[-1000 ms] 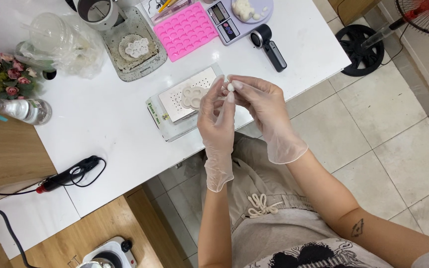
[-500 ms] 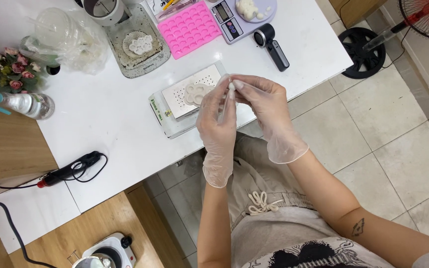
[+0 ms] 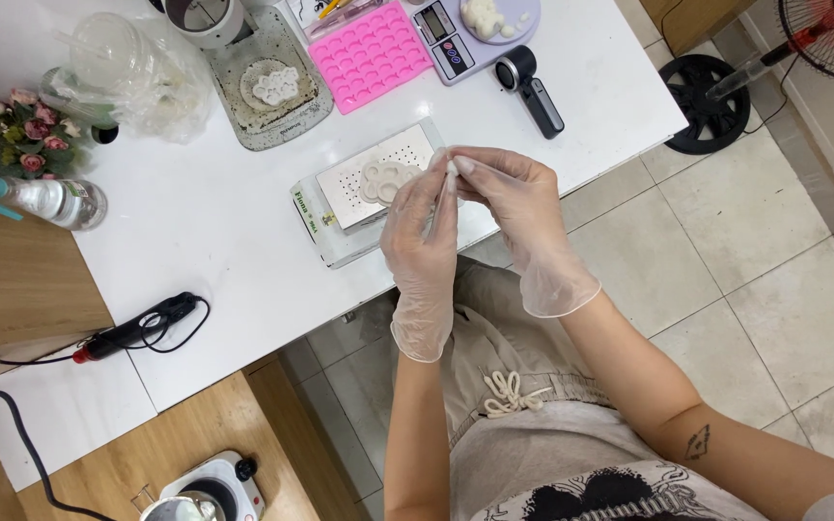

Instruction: Preparing small wax decorative pieces by hand using a mold.

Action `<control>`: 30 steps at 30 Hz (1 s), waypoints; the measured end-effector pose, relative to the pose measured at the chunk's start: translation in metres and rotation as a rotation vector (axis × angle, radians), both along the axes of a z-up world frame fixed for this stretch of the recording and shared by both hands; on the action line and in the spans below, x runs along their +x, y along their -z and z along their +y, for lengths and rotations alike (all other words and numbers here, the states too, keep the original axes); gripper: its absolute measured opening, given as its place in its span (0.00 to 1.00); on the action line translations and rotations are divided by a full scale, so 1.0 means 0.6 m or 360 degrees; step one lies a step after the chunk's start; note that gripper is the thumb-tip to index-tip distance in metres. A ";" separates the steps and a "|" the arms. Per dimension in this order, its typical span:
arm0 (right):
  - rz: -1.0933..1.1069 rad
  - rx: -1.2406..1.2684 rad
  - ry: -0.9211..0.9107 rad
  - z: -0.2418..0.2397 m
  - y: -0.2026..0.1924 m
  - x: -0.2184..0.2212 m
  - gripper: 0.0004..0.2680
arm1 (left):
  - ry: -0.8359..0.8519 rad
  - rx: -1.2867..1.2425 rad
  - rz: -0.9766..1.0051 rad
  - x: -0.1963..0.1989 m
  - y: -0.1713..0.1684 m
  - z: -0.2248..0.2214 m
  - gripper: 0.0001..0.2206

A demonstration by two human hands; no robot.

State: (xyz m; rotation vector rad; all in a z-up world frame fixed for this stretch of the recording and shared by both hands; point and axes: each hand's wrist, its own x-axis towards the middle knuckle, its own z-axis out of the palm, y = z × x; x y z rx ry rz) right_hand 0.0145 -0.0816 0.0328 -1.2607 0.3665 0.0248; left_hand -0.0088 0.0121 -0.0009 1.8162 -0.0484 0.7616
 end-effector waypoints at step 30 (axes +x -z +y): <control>0.0071 -0.0110 0.0003 -0.006 0.010 0.001 0.08 | -0.0032 0.0336 -0.0099 0.006 0.038 0.010 0.10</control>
